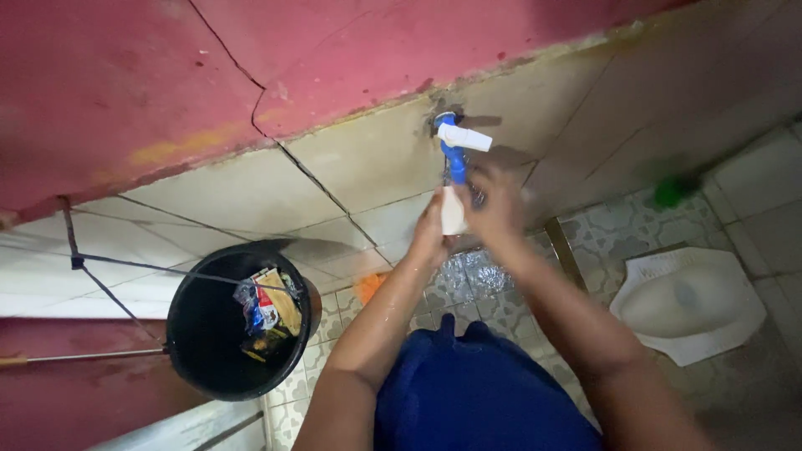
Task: Washing and rinsing small household containers and items under a faucet in a bathroom sink area.
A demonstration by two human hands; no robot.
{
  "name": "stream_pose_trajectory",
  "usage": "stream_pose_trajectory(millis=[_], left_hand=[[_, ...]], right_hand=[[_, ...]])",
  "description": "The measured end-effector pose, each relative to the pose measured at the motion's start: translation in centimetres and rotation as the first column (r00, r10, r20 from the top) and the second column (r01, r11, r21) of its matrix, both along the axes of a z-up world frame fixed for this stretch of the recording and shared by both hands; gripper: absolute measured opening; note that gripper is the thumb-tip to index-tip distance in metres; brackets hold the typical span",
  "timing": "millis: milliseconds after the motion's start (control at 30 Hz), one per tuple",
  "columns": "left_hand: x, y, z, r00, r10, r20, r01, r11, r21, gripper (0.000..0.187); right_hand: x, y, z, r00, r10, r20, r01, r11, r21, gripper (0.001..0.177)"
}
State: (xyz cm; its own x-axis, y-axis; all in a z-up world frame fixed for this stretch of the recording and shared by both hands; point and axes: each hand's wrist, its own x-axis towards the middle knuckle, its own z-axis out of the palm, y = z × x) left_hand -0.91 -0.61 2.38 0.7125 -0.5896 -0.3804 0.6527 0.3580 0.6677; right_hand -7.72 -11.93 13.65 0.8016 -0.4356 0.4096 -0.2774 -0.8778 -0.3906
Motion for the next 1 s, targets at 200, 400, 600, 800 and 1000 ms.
stream_pose_trajectory(millis=[200,400,600,800,1000], left_hand=[[0.9,2.4,1.7,0.993,-0.118,-0.024,0.113,0.980,-0.164,0.055],[4.6,1.9,-5.7,0.991,-0.076,-0.106,0.032,0.929,-0.369,0.039],[1.9,1.4,-0.3,0.928,0.042,-0.371,-0.126,0.971,-0.204,0.047],[3.0,1.0,-6.6,0.967,0.220,-0.130,-0.255,0.866,-0.430,0.026],[3.0,1.4,3.7,0.969,0.116,-0.219,-0.179,0.938,-0.296,0.055]], right_hand=[[1.3,-1.2,-3.2,0.990,0.140,-0.021,-0.077,0.659,0.748,0.035],[-2.5,5.8,2.6,0.952,0.256,0.169,-0.229,0.959,-0.166,0.047],[2.5,0.8,-5.9,0.964,-0.059,0.260,-0.173,0.604,0.778,0.031],[-1.0,2.9,-6.0,0.982,-0.100,0.158,-0.103,0.415,0.904,0.034],[-1.2,-0.9,-4.7,0.931,0.200,0.307,-0.366,0.470,0.803,0.048]])
